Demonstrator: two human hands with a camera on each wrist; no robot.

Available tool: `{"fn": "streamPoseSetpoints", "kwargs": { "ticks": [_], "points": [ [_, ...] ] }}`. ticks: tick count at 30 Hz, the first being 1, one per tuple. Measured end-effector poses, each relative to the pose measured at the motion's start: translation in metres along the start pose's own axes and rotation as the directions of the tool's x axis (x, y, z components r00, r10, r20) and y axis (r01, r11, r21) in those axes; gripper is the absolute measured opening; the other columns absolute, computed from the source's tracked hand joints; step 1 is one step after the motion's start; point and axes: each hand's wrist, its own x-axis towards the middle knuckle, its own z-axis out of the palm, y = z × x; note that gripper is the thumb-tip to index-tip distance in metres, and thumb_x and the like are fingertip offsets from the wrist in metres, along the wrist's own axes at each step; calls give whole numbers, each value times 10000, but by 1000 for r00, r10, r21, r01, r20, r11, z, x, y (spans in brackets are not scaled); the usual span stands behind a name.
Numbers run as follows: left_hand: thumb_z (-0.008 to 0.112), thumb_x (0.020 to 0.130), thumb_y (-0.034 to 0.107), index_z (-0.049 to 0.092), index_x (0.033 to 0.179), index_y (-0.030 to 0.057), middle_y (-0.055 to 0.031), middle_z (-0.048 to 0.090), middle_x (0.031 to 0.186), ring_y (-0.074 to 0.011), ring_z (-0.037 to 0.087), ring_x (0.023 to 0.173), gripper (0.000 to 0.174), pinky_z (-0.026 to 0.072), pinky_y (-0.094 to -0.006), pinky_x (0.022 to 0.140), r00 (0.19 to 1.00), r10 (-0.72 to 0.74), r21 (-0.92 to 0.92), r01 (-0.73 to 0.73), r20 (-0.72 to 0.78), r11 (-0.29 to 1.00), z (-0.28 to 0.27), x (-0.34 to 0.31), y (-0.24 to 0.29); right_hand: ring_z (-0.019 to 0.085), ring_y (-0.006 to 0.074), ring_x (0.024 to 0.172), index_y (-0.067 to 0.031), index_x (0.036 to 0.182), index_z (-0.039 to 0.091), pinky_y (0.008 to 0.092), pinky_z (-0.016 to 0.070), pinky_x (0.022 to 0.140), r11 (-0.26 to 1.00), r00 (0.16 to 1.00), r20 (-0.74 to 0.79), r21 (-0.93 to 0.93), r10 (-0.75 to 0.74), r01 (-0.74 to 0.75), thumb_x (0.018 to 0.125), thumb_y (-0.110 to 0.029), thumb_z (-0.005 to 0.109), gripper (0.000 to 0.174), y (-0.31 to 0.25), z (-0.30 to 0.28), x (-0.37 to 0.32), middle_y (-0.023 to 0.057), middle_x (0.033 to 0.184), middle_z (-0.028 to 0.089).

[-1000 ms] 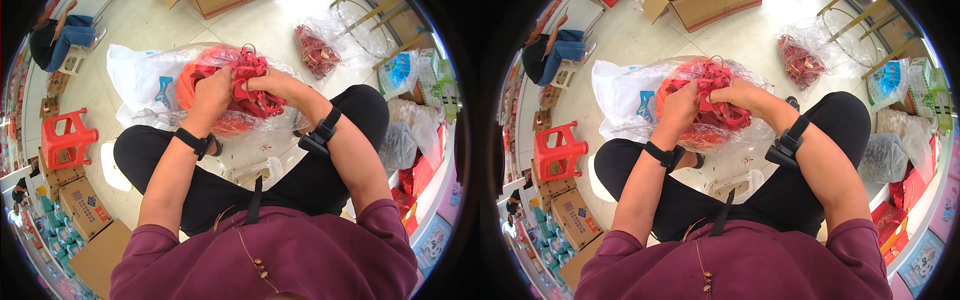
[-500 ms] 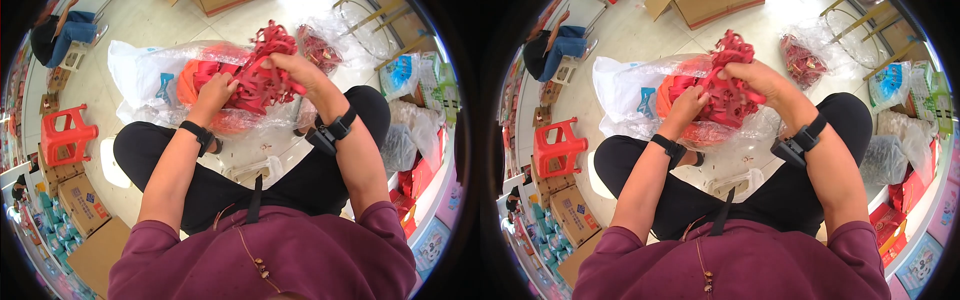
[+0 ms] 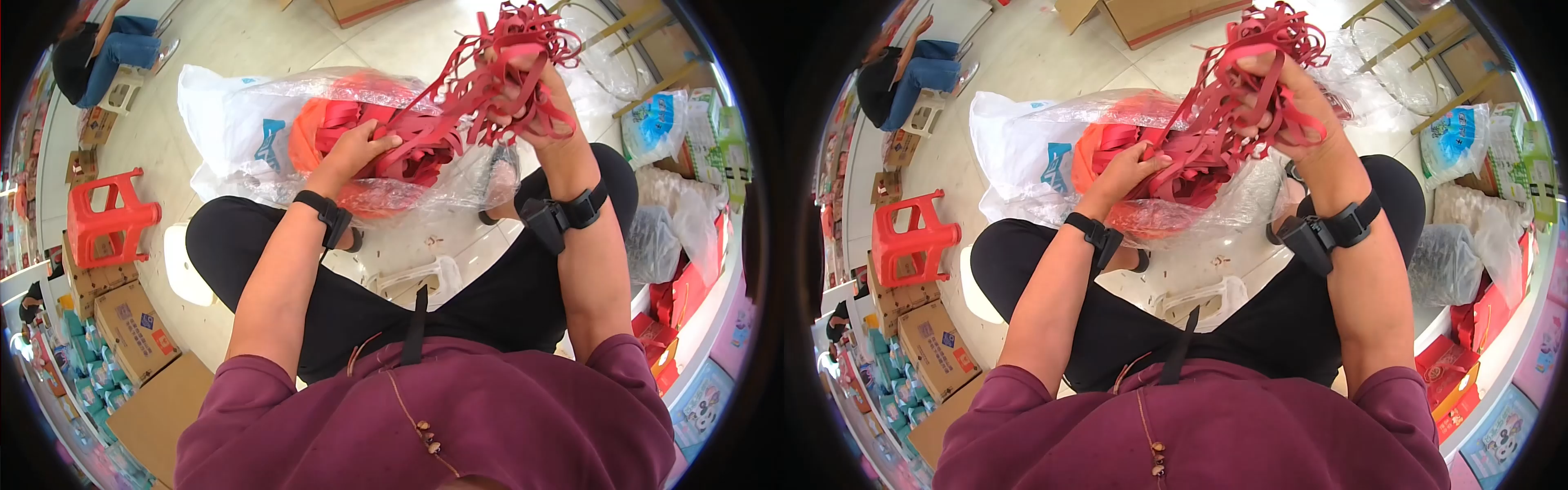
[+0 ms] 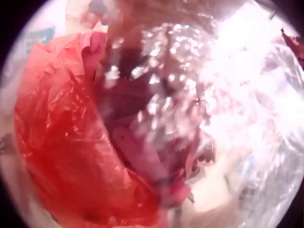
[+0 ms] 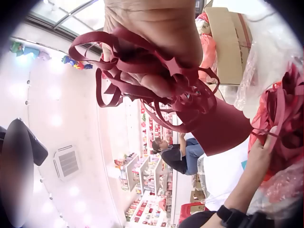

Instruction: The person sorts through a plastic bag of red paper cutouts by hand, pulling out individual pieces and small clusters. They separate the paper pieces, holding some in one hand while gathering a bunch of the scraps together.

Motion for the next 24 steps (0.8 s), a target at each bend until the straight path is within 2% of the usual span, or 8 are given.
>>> {"fn": "streamPoseSetpoints", "kwargs": {
  "ticks": [4, 7, 9, 10, 13, 16, 19, 24],
  "points": [
    [706, 920, 397, 634, 1100, 73, 0, 615, 980, -124, 545, 902, 378, 463, -290, 851, 992, 109, -483, -68, 56, 873, -3, -8, 12, 551, 120, 567, -79, 1014, 675, 280, 430, 472, 998, 998, 15, -21, 54, -54, 871, -291, 733, 263, -4, -17, 6, 45, 837, 649],
    [681, 942, 427, 633, 1158, 114, -3, 624, 1044, -108, 569, 933, 383, 470, -291, 882, 960, -13, -599, 186, 281, 779, -26, -24, 29, 553, 123, 578, -82, 1014, 680, 271, 420, 461, 996, 998, -43, -74, 38, -41, 872, -302, 734, 268, -2, -2, 2, 48, 813, 631],
    [658, 956, 452, 621, 1194, 120, -8, 628, 1059, -113, 587, 950, 410, 484, -301, 892, 940, -26, -670, 261, 340, 694, -30, -25, 20, 560, 126, 588, -83, 1011, 679, 273, 423, 461, 996, 998, -38, -70, 45, -48, 873, -302, 733, 264, -3, -1, 2, 53, 815, 633],
    [647, 963, 464, 616, 1212, 122, -10, 630, 1067, -116, 595, 958, 424, 490, -305, 897, 930, -30, -701, 298, 367, 648, -30, -25, 16, 428, 97, 472, -99, 919, 650, 279, 361, 465, 999, 991, -129, -44, 20, -26, 897, -267, 722, 184, -5, 10, -3, -9, 638, 528],
    [622, 970, 498, 601, 1250, 123, -4, 627, 1045, -143, 614, 960, 468, 513, -331, 896, 938, 35, -825, 286, 345, 488, -27, -28, 8, 433, 96, 470, -90, 920, 645, 279, 365, 467, 1000, 991, -131, -24, -17, 14, 896, -273, 724, 200, -7, 9, -3, -10, 646, 526],
    [604, 982, 498, 585, 1290, 140, 10, 628, 1147, -123, 599, 1032, 473, 507, -332, 907, 949, -42, -817, 291, 312, 497, -25, -26, -1, 448, 93, 468, -84, 915, 647, 279, 375, 469, 998, 988, -154, 52, -31, 39, 907, -280, 712, 207, -7, 0, 3, -15, 661, 528],
    [600, 988, 481, 602, 1191, 156, 22, 625, 1044, -119, 615, 907, 383, 539, -307, 840, 963, -107, -785, 263, 246, 561, -20, -26, -1, 515, 109, 548, -80, 965, 672, 294, 414, 494, 990, 997, 66, 138, -31, 21, 918, -248, 693, 176, -7, -20, 4, 27, 805, 650],
    [558, 1004, 433, 591, 1063, 122, -5, 590, 870, -118, 580, 641, 319, 558, -277, 609, 912, -409, -595, 326, -5, 734, -16, -18, -39, 481, 97, 513, -93, 936, 663, 300, 395, 510, 972, 944, 288, 214, -160, 100, 940, -285, 664, 192, -24, -30, 0, -6, 704, 571]
  ]
}}
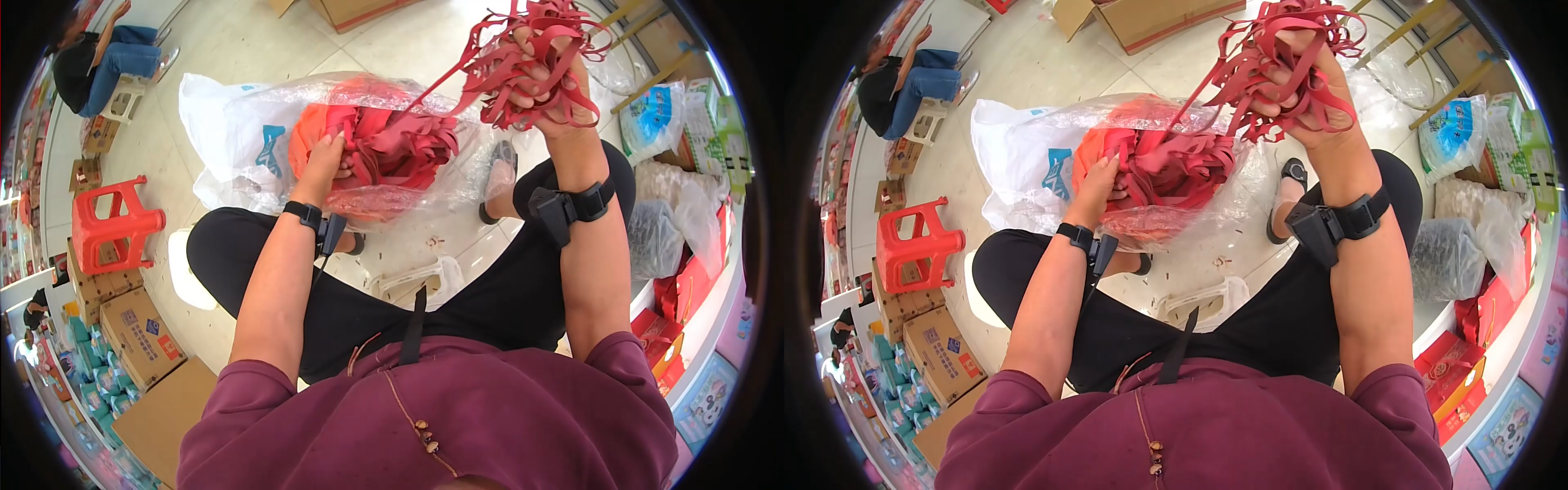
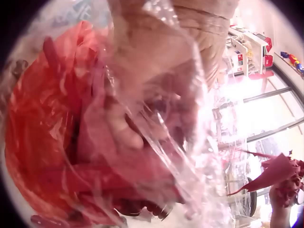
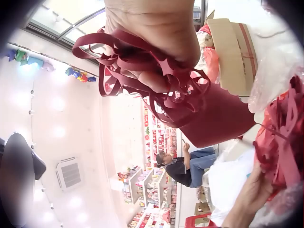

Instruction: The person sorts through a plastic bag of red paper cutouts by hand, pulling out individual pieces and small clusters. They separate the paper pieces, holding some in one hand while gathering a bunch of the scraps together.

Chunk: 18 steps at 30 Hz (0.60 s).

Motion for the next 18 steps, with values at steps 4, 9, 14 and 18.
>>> {"fn": "streamPoseSetpoints", "kwargs": {
  "ticks": [4, 9, 14, 18],
  "points": [
    [506, 1012, 387, 591, 1092, 50, -61, 618, 841, -153, 596, 581, 357, 529, -311, 469, 989, -58, 146, 78, -133, 986, 1, 0, 4, 479, 108, 505, -93, 949, 666, 303, 391, 501, 998, 998, -15, -12, 66, -66, 945, -260, 659, 167, 3, -7, 1, 7, 735, 593],
    [618, 932, 330, 572, 1193, 8, -194, 640, 1059, -326, 655, 927, 418, 551, -410, 783, 882, 454, 824, -161, -127, 544, 10, -14, 27, 466, 100, 525, -103, 1089, 681, 293, 384, 513, 998, 998, -28, -27, 50, -51, 970, -199, 630, 161, 11, -2, -1, 21, 864, 623],
    [719, 822, 205, 583, 1237, 14, -227, 592, 1245, -414, 570, 1154, 476, 471, -463, 994, 633, 734, 776, -583, 249, 239, 43, -41, 52, 447, 90, 539, -101, 1181, 661, 295, 378, 526, 1000, 985, 169, -10, 29, -28, 1016, -195, 549, 221, 15, -11, 3, 27, 903, 621],
    [751, 792, 185, 598, 1267, 50, -209, 585, 1284, -396, 551, 1200, 517, 429, -465, 1050, 624, 644, 625, -730, 442, 279, 68, -35, 41, 457, 105, 529, -69, 1121, 662, 307, 380, 518, 994, 982, 175, 70, 69, -83, 993, -263, 574, 248, 8, -3, 4, 39, 799, 626]
  ]
}}
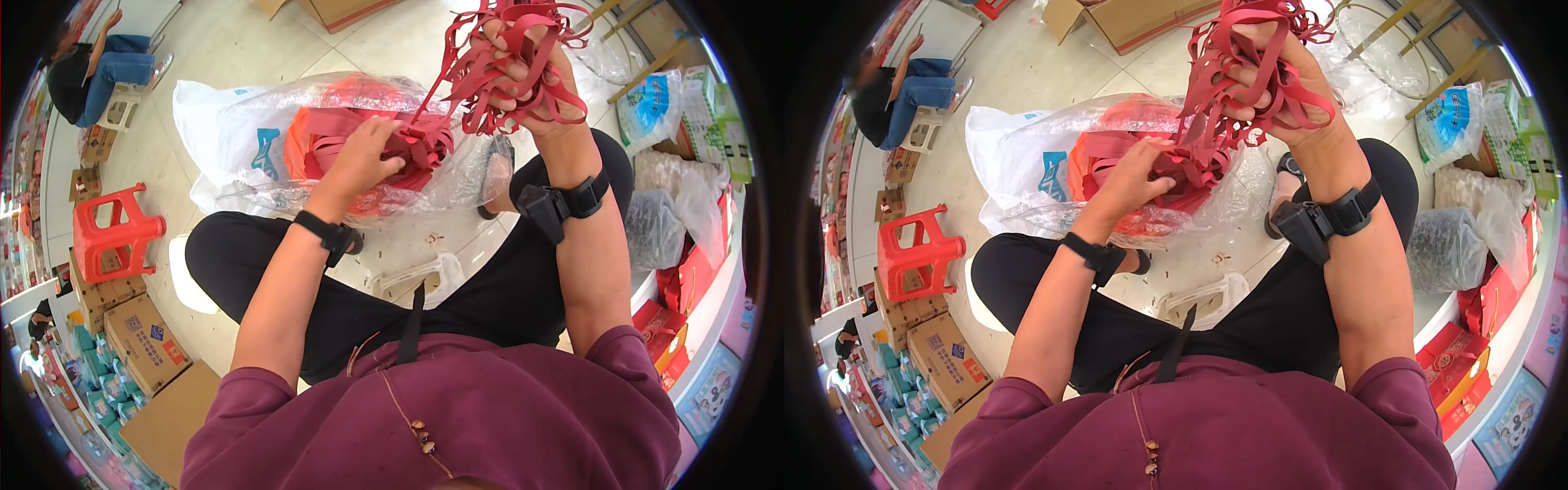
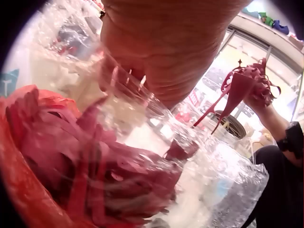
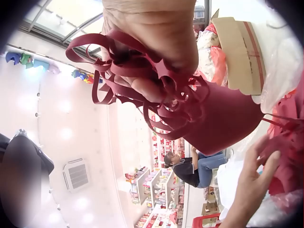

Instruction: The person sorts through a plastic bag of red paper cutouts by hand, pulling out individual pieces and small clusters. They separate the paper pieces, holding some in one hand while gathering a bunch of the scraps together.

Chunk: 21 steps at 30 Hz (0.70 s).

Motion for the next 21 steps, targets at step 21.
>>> {"fn": "streamPoseSetpoints", "kwargs": {
  "ticks": [21],
  "points": [
    [592, 888, 137, 636, 1091, 3, -279, 669, 1023, -460, 622, 1023, 247, 499, -500, 866, 911, -412, -17, 413, 32, 911, 31, -37, -99, 533, 140, 543, -47, 929, 549, 305, 469, 470, 969, 971, 107, -108, -213, 224, 983, -428, 594, 388, -28, 14, -6, 12, 672, 557]
  ]
}}
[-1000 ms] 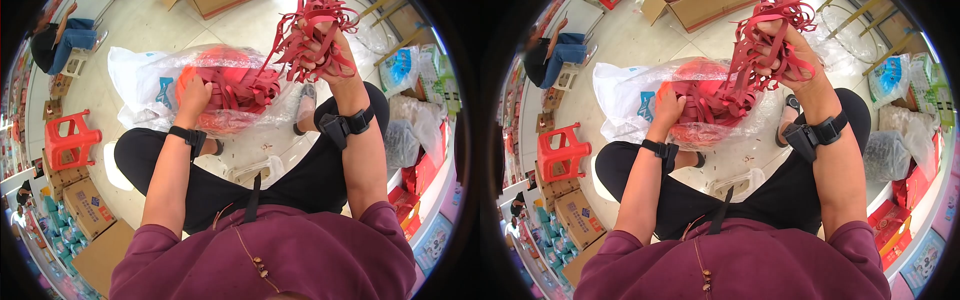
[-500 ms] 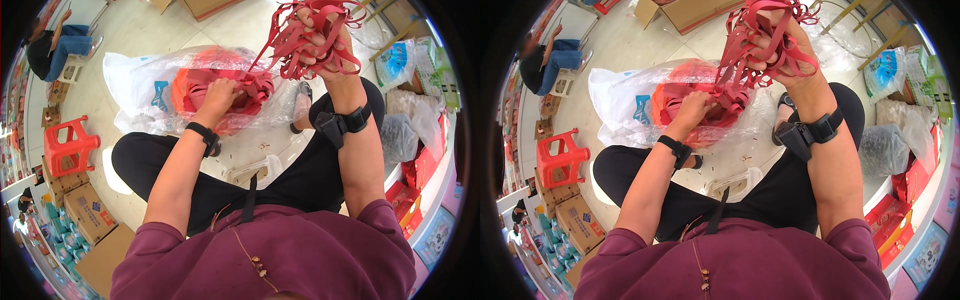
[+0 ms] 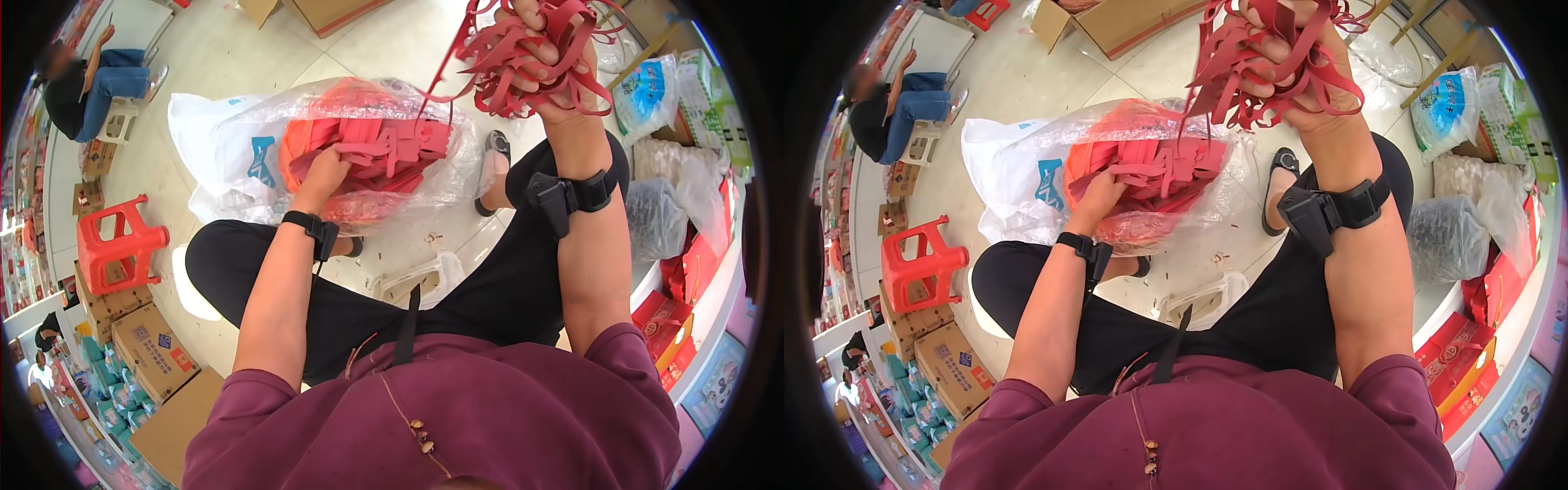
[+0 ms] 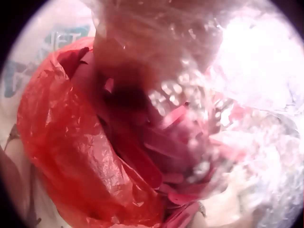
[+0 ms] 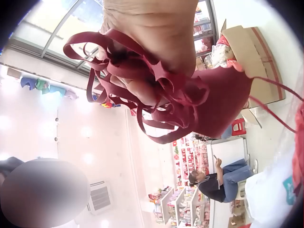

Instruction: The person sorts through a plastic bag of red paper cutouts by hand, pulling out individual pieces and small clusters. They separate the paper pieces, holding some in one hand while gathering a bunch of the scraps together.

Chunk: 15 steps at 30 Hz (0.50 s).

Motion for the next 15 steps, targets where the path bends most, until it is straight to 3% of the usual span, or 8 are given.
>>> {"fn": "streamPoseSetpoints", "kwargs": {
  "ticks": [3, 6, 9, 12, 15],
  "points": [
    [581, 855, 104, 624, 1103, -18, -304, 638, 1061, -465, 595, 1060, 280, 487, -487, 908, 996, 89, 50, -89, -7, 995, -23, 0, 13, 531, 143, 541, -36, 938, 551, 304, 471, 473, 1000, 997, -70, -22, -9, 7, 984, -402, 585, 370, -2, 5, -3, 15, 692, 563],
    [589, 851, 98, 623, 1084, -10, -288, 625, 1096, -450, 585, 1073, 260, 481, -472, 922, 979, 180, 18, -179, -92, 984, -34, -3, 20, 522, 147, 539, -40, 962, 559, 307, 461, 464, 984, 996, -45, -164, -80, 71, 995, -395, 560, 357, -2, 2, -4, 16, 708, 559],
    [638, 867, 113, 620, 1136, -10, -232, 651, 1107, -361, 645, 1031, 296, 503, -404, 898, 953, 267, 88, -257, -145, 962, -49, -5, 59, 520, 150, 546, -54, 963, 575, 305, 451, 457, 961, 968, -232, -276, -93, 26, 1002, -377, 551, 326, -3, 2, -11, 22, 723, 555],
    [648, 872, 115, 635, 1122, 18, -206, 659, 1103, -365, 652, 1002, 269, 517, -417, 853, 977, 163, -22, -162, 136, 987, -41, -13, 92, 525, 155, 558, -67, 934, 582, 313, 436, 451, 991, 975, -217, -133, -57, 28, 1003, -354, 558, 296, 1, 2, -10, 39, 730, 552],
    [683, 857, 148, 608, 1166, 84, -199, 637, 1097, -386, 646, 995, 324, 533, -454, 807, 978, 148, 222, -179, 150, 959, -18, -20, 101, 529, 167, 567, -54, 946, 600, 327, 432, 464, 999, 967, -255, -37, -13, 4, 996, -300, 569, 253, 5, 3, -11, 66, 776, 577]
  ]
}}
